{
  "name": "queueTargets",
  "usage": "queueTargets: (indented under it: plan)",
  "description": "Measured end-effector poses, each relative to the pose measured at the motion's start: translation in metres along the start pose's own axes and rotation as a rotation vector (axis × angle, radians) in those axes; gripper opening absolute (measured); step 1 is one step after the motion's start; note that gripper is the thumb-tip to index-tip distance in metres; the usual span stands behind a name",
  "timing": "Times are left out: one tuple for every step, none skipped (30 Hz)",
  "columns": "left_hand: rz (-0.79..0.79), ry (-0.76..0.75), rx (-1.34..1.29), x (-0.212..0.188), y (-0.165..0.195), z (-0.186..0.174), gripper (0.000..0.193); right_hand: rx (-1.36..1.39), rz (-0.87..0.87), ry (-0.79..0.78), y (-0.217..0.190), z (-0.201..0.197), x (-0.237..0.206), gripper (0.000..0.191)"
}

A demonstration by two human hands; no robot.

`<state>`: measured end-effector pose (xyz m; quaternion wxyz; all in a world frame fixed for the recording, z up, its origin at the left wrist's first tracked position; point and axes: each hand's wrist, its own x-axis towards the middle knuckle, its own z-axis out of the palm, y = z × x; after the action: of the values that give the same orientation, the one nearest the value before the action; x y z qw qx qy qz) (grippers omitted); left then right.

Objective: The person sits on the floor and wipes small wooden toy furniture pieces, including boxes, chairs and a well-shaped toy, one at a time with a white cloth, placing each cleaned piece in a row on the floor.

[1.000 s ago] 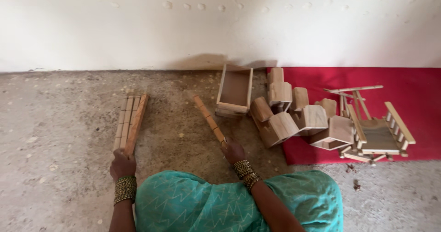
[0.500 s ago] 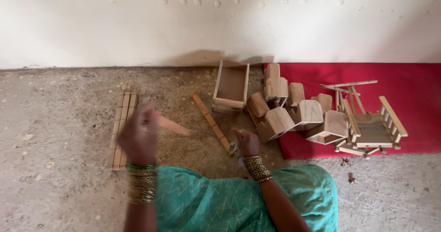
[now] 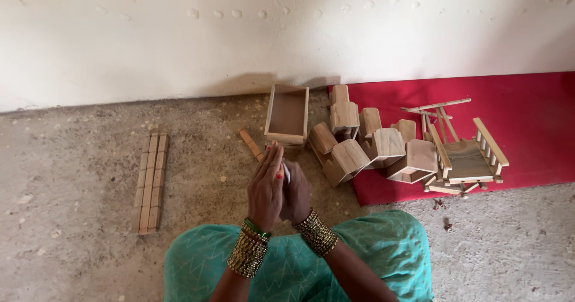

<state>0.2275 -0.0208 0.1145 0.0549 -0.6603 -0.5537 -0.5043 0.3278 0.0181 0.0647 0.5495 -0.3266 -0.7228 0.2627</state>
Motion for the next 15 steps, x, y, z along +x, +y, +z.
queueTargets:
  plan:
    - [-0.051,-0.02,-0.102,-0.001,-0.002,0.0,0.049,-0.105,-0.071,-0.025,0.013,0.001,-0.006,0.038]
    - [-0.103,-0.041,-0.203,-0.002,-0.005,0.0,0.049,-0.117,0.017,-0.085,0.03,0.003,-0.013,0.039]
    - [-0.155,-0.064,-0.307,-0.005,-0.01,0.002,0.049,-0.13,0.106,-0.144,0.048,0.004,-0.02,0.042]
    - [-0.191,-0.036,-0.31,-0.009,-0.017,0.007,0.047,-0.144,0.198,-0.201,0.066,0.003,-0.03,0.045]
    - [-0.226,-0.005,-0.314,-0.011,-0.025,0.015,0.045,-0.224,0.257,-0.281,0.081,0.0,-0.043,0.043]
    - [-0.261,0.032,-0.319,-0.014,-0.035,0.026,0.043,-0.306,0.31,-0.362,0.094,-0.006,-0.056,0.041]
    - [-0.299,0.134,-0.445,-0.02,-0.045,0.036,0.047,-0.388,0.363,-0.444,0.105,-0.01,-0.065,0.039]
    - [-0.337,0.235,-0.571,-0.028,-0.055,0.047,0.054,-0.304,0.432,-0.457,0.112,-0.015,-0.073,0.035]
    - [-0.374,0.336,-0.696,-0.037,-0.065,0.058,0.062,-0.218,0.501,-0.469,0.115,-0.018,-0.079,0.032]
    - [-0.489,0.317,-0.746,-0.044,-0.073,0.072,0.049,-0.132,0.569,-0.478,0.114,-0.018,-0.08,0.029]
    - [-0.609,0.295,-0.795,-0.054,-0.077,0.085,0.039,-0.254,0.416,-0.434,0.111,-0.017,-0.079,0.029]
    - [-0.731,0.269,-0.839,-0.067,-0.079,0.093,0.033,-0.37,0.264,-0.39,0.108,-0.012,-0.077,0.03]
    - [-0.779,0.315,-0.892,-0.077,-0.078,0.103,0.031,-0.485,0.105,-0.342,0.105,-0.007,-0.074,0.032]
    - [-0.82,0.364,-0.947,-0.08,-0.075,0.115,0.03,-0.504,-0.01,-0.279,0.102,0.0,-0.068,0.03]
    - [-0.865,0.413,-1.0,-0.08,-0.074,0.12,0.029,-0.52,-0.119,-0.22,0.096,0.006,-0.065,0.029]
